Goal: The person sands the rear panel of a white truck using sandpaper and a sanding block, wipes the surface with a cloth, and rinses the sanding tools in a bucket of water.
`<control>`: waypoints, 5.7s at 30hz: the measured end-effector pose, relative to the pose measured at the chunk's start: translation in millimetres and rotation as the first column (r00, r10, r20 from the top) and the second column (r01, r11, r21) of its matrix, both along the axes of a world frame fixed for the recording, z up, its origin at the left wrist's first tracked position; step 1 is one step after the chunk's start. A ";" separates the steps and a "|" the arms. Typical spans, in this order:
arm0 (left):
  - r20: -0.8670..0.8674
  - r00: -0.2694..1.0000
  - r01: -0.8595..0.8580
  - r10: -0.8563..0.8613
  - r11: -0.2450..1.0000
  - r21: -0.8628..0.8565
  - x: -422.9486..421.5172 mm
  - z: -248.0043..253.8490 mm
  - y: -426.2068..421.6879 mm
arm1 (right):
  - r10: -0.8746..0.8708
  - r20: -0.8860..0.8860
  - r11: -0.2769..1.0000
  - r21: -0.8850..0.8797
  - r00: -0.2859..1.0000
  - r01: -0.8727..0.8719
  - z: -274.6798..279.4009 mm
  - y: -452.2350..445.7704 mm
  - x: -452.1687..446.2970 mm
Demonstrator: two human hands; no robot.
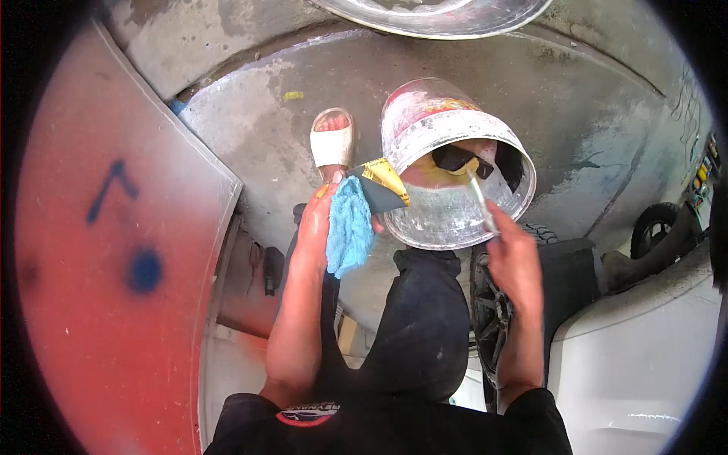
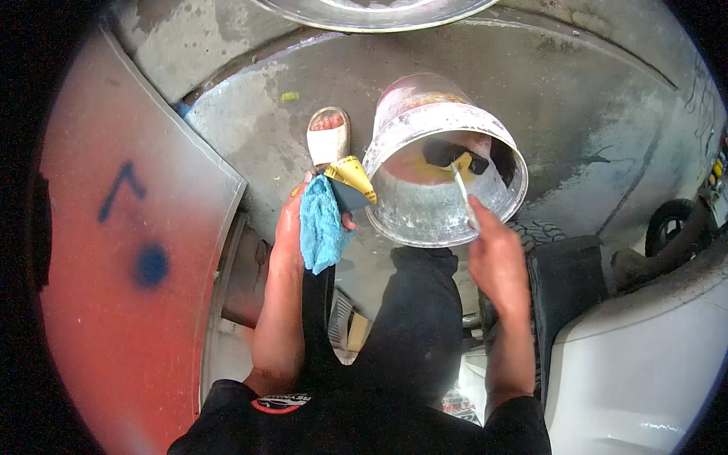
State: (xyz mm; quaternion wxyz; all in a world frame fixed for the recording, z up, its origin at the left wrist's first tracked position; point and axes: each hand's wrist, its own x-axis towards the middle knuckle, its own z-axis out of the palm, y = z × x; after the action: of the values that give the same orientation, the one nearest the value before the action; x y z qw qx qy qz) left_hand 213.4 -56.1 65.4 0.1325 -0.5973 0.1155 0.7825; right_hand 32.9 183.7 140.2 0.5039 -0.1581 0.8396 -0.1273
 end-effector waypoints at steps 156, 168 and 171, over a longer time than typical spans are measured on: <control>-0.139 0.952 -0.289 0.272 0.950 -0.118 -3.9 -4.2 -18.0 | 0.010 0.393 0.980 -0.185 0.919 0.069 -185.6 -12.1 32.0; -0.462 0.887 -0.052 -0.020 0.989 -0.142 -62.0 -243.9 -164.2 | -0.730 0.340 0.596 -0.110 0.593 0.796 -42.8 58.0 49.6; -0.402 0.915 -0.042 -0.020 0.989 -0.143 -114.7 -129.0 -139.1 | -0.735 0.376 0.620 0.035 0.565 0.784 -2.2 55.2 67.5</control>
State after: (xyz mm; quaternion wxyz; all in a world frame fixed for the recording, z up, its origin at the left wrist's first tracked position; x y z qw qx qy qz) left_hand 98.6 -195.2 -63.6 0.0566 -0.4326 0.1950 0.8784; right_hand 100.4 238.9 137.9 0.5301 0.2105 0.7089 -0.4149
